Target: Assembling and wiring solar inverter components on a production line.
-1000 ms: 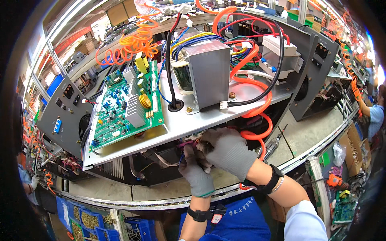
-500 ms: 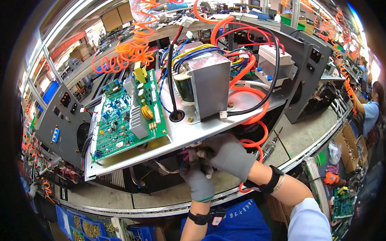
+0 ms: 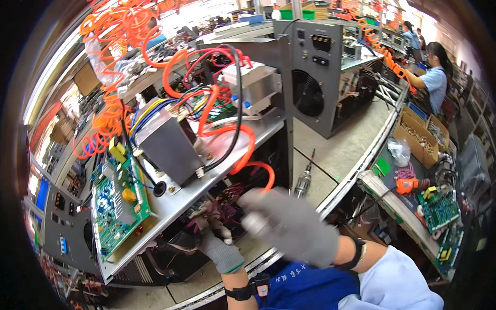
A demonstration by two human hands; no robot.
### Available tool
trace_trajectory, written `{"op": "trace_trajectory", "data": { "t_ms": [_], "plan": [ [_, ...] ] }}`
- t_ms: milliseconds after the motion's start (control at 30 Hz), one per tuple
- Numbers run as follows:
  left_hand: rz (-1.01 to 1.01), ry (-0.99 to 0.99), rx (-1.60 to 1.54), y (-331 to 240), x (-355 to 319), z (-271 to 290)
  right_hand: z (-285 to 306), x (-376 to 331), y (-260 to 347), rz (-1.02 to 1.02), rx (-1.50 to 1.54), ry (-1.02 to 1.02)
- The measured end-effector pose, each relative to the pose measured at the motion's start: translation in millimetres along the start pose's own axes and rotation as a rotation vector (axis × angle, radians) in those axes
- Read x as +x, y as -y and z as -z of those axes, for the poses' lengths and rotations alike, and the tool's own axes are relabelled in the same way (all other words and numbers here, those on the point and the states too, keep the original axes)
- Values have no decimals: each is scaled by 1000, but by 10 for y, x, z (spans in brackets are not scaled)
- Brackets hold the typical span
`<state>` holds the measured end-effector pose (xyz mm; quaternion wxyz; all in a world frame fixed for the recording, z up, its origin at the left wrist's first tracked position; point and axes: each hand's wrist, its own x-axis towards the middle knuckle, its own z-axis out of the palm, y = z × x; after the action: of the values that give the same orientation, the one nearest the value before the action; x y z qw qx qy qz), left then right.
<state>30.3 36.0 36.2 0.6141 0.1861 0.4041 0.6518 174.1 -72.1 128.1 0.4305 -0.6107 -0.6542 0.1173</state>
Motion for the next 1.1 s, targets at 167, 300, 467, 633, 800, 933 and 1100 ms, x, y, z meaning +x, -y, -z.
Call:
{"op": "trace_trajectory", "data": {
  "t_ms": [167, 300, 467, 633, 800, 933, 1100],
  "plan": [
    [13, -68, -97, 43, 96, -18, -25, 15, -1190, -689, -220, -281],
    [-53, 3, 22, 49, 101, 39, -590, 11, -1663, -888, -481, 75],
    [-15, 11, 67, 34, 142, 80, -636, -47, -1641, -744, -612, 106],
    [-22, 69, 94, 60, 151, 104, -147, -274, -1758, -688, -192, 149],
    [-64, -3, 17, 61, 96, 34, 154, -355, -1526, -855, 649, 18],
    [21, -4, 78, 10, 49, 18, 571, -768, -795, -953, 745, 78],
    [-32, 110, 91, -45, -4, 49, 748, -1104, -256, -911, 1102, 387]
  ]
}}
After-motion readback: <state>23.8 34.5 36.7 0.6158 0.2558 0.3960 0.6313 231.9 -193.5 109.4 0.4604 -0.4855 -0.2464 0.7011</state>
